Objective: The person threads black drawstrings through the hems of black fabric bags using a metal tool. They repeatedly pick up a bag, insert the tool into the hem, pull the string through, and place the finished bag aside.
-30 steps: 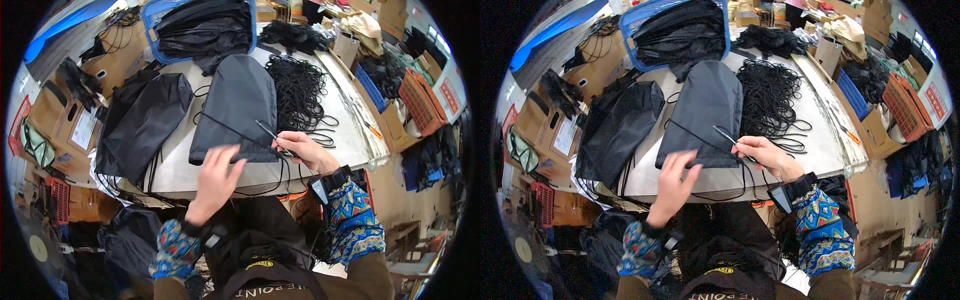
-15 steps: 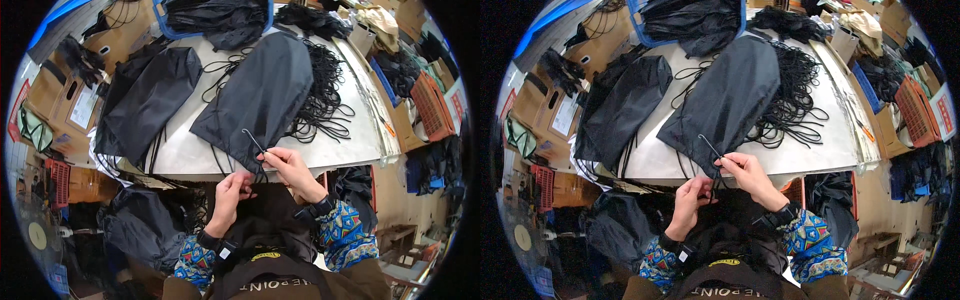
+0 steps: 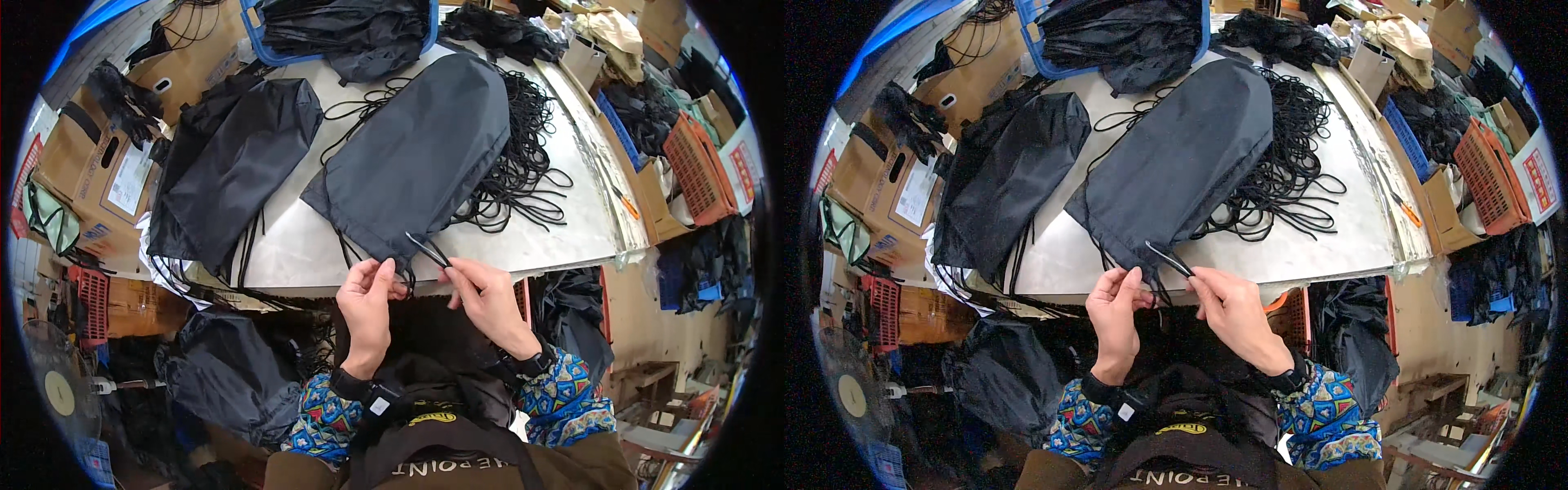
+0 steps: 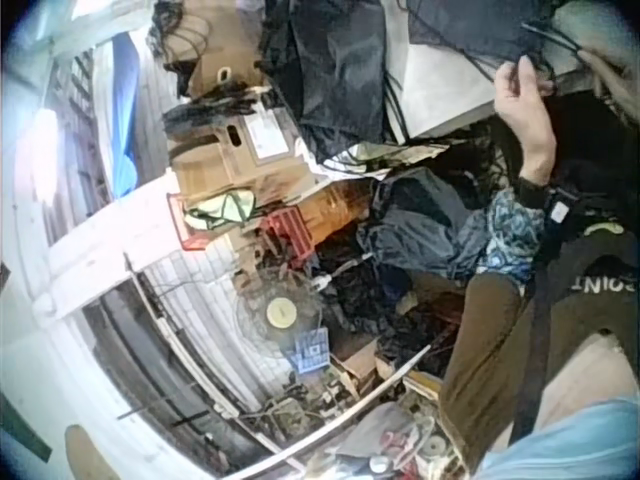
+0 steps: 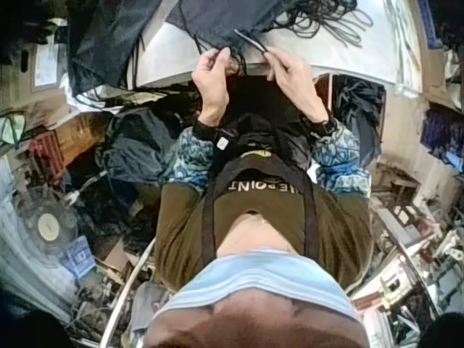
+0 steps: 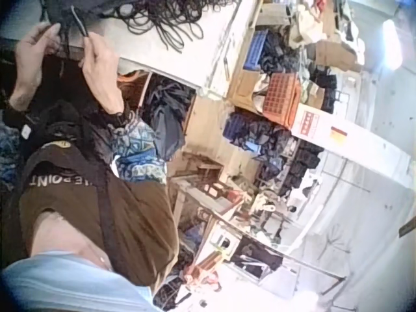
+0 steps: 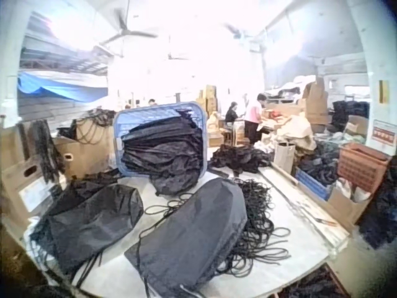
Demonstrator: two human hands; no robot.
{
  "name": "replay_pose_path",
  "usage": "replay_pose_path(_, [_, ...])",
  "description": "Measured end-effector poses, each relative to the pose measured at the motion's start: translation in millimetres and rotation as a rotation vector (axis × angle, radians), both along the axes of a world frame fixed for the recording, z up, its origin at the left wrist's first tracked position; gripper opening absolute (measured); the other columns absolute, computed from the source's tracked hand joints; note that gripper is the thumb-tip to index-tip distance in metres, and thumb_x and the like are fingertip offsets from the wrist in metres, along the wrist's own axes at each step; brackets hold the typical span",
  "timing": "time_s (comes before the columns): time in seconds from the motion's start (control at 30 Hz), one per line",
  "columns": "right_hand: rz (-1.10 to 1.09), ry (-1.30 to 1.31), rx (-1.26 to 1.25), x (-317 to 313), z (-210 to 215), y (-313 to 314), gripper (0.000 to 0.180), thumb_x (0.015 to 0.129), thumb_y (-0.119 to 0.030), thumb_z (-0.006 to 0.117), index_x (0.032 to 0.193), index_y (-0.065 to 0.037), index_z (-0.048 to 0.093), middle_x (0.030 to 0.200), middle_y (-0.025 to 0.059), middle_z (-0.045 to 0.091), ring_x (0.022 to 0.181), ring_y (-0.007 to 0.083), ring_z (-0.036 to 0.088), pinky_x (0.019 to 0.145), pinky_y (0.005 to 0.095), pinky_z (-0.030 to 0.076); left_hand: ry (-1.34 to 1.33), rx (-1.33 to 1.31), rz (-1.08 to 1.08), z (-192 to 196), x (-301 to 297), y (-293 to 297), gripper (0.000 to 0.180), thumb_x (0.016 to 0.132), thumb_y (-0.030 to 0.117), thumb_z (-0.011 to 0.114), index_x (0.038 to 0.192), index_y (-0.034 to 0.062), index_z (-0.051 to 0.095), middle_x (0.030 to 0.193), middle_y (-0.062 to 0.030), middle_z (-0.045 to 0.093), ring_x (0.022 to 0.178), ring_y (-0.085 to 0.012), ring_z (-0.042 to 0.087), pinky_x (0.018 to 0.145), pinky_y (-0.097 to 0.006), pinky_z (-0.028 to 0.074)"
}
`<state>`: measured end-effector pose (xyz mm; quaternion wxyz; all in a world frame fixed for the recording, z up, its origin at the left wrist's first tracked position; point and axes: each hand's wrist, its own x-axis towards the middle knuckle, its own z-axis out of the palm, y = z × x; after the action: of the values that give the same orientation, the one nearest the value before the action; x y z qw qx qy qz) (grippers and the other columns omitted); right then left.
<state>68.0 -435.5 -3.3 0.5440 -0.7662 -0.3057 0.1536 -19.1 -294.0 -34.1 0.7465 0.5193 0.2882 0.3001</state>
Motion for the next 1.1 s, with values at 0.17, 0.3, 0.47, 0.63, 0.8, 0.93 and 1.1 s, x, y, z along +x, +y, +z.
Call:
replay_pose_path(0.17, [0.02, -0.187, 0.016, -1.5, -12.4, -2.3, 0.016, 0.09, -0.006, 0.055, 0.1, 0.004, 0.061, 0.076, 0.0153, 0.063, 0.067, 0.0286, 0.062, 0.06, 0.0347, 0.048, -0.077, -0.1, 0.039, -4.3, 1.8, -4.4, 0.015, 0.088, 0.008, 0.062, 0.093, 0.0024, 0.049, 0.072, -0.004, 0.057, 0.059, -0.0123, 0.06, 0.051, -0.024, 0.05])
replay_pose_path(0.3, [0.035, -0.135, 0.0, -5.0, -13.5, 3.1, 0.015, 0.091, -0.008, 0.055, 0.098, 0.003, 0.062, 0.072, 0.0113, 0.063, 0.064, 0.0187, 0.061, 0.059, 0.0296, 0.047, -0.054, -0.082, 0.001, 2.7, -0.1, -8.4, 0.017, 0.086, 0.006, 0.064, 0.096, 0.0029, 0.05, 0.075, -0.0043, 0.058, 0.063, -0.0124, 0.061, 0.053, -0.024, 0.049])
replay_pose_path(0.47, [0.021, -0.071, 0.016, -5.9, -22.4, 13.9, 0.014, 0.092, -0.008, 0.055, 0.095, 0.003, 0.063, 0.07, 0.0087, 0.063, 0.062, 0.0139, 0.06, 0.058, 0.027, 0.046, -0.058, -0.4, -0.237, -9.0, -5.4, -2.6, 0.014, 0.086, 0.007, 0.065, 0.095, 0.0028, 0.057, 0.079, -0.0037, 0.062, 0.068, -0.0103, 0.061, 0.057, -0.024, 0.05])
replay_pose_path(0.63, [0.005, -0.037, 0.047, -3.0, -25.9, 7.1, 0.014, 0.091, -0.008, 0.054, 0.095, 0.003, 0.063, 0.068, 0.0087, 0.062, 0.061, 0.0146, 0.059, 0.058, 0.027, 0.046, -0.015, -0.279, -0.258, 0.6, -1.7, -4.5, 0.011, 0.088, 0.013, 0.065, 0.088, 0.0038, 0.059, 0.076, -0.0033, 0.063, 0.069, -0.0105, 0.063, 0.056, -0.024, 0.049])
replay_pose_path(0.8, [-0.02, -0.246, -0.047, -9.9, -5.7, -20.5, 0.015, 0.087, -0.004, 0.058, 0.099, 0.003, 0.061, 0.072, 0.0153, 0.062, 0.063, 0.0284, 0.062, 0.056, 0.0344, 0.047, -0.024, -0.409, -0.226, 6.1, 1.7, 1.8, 0.013, 0.088, 0.015, 0.066, 0.083, 0.0079, 0.057, 0.073, -0.0017, 0.061, 0.061, -0.01, 0.058, 0.051, -0.023, 0.045])
replay_pose_path(0.93, [0.005, -0.402, -0.084, -19.8, -1.5, -32.8, 0.016, 0.085, -0.004, 0.059, 0.1, 0.001, 0.061, 0.071, 0.0151, 0.059, 0.062, 0.0323, 0.06, 0.055, 0.0366, 0.047, -0.031, -0.465, -0.183, 7.2, 5.3, 1.8, 0.018, 0.085, 0.017, 0.07, 0.08, 0.0089, 0.055, 0.068, -0.0004, 0.059, 0.06, -0.0112, 0.058, 0.05, -0.024, 0.043])
replay_pose_path(1.1, [0.045, -0.474, -0.134, -23.9, -3.5, -33.6, 0.016, 0.085, -0.005, 0.06, 0.101, -0.001, 0.059, 0.072, 0.0147, 0.058, 0.062, 0.0334, 0.059, 0.053, 0.0387, 0.046, -0.016, -0.399, -0.184, 6.7, 3.0, -0.1, 0.019, 0.084, 0.018, 0.071, 0.081, 0.0078, 0.056, 0.07, -0.0011, 0.061, 0.061, -0.0099, 0.059, 0.052, -0.023, 0.045])
